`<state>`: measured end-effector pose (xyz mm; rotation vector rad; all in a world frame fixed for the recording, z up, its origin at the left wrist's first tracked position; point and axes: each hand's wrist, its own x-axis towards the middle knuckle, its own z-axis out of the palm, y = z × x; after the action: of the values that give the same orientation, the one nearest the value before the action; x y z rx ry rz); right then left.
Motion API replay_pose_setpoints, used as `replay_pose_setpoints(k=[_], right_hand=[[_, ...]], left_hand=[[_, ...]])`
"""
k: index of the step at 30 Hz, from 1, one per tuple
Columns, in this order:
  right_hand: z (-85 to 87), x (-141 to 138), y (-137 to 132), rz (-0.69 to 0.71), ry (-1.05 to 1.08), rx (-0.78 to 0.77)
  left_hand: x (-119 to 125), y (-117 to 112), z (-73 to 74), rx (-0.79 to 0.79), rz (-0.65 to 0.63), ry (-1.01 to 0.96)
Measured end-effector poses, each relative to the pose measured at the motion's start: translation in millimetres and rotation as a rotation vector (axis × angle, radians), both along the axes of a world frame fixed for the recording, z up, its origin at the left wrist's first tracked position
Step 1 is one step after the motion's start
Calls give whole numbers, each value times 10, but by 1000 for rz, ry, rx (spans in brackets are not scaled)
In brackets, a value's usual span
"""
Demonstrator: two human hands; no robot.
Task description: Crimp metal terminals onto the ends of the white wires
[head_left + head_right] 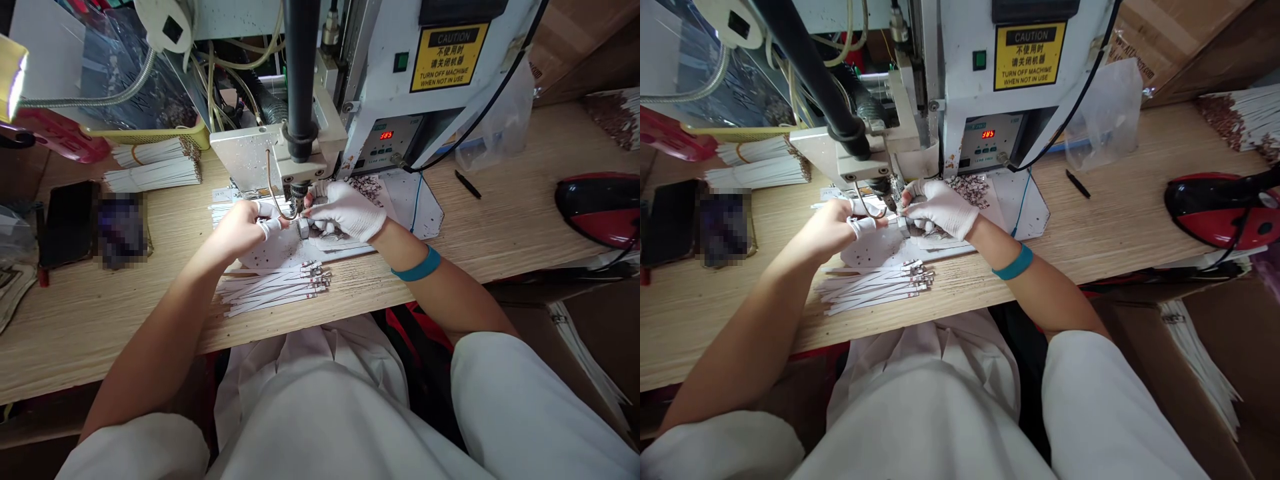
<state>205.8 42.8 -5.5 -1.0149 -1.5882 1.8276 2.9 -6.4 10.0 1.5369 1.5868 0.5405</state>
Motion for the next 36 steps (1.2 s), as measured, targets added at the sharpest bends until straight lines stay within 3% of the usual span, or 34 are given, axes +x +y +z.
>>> replay_pose_setpoints(k=[8,14,18,24,26,31,36], right_hand=[[-7,-14,-28,-21,39,-47],[49,87,-100,82,41,-51],[102,224,-71,196,-50,71],[126,283,-26,243,-156,246],[122,279,-36,250,-183,261],[147,284,-53,270,-262,362],[206,242,-118,439,-356,583]], left_hand=[[-22,-25,-8,41,-7,-24],[-51,-148,120,11,-108,47],[-83,-227,145,-68,-295,169],[-76,-291,41,151,-466,365],[-53,-308,18,137,-508,379],[-21,-321,6,68,-575,402],[-77,-305,82,82,-540,336]])
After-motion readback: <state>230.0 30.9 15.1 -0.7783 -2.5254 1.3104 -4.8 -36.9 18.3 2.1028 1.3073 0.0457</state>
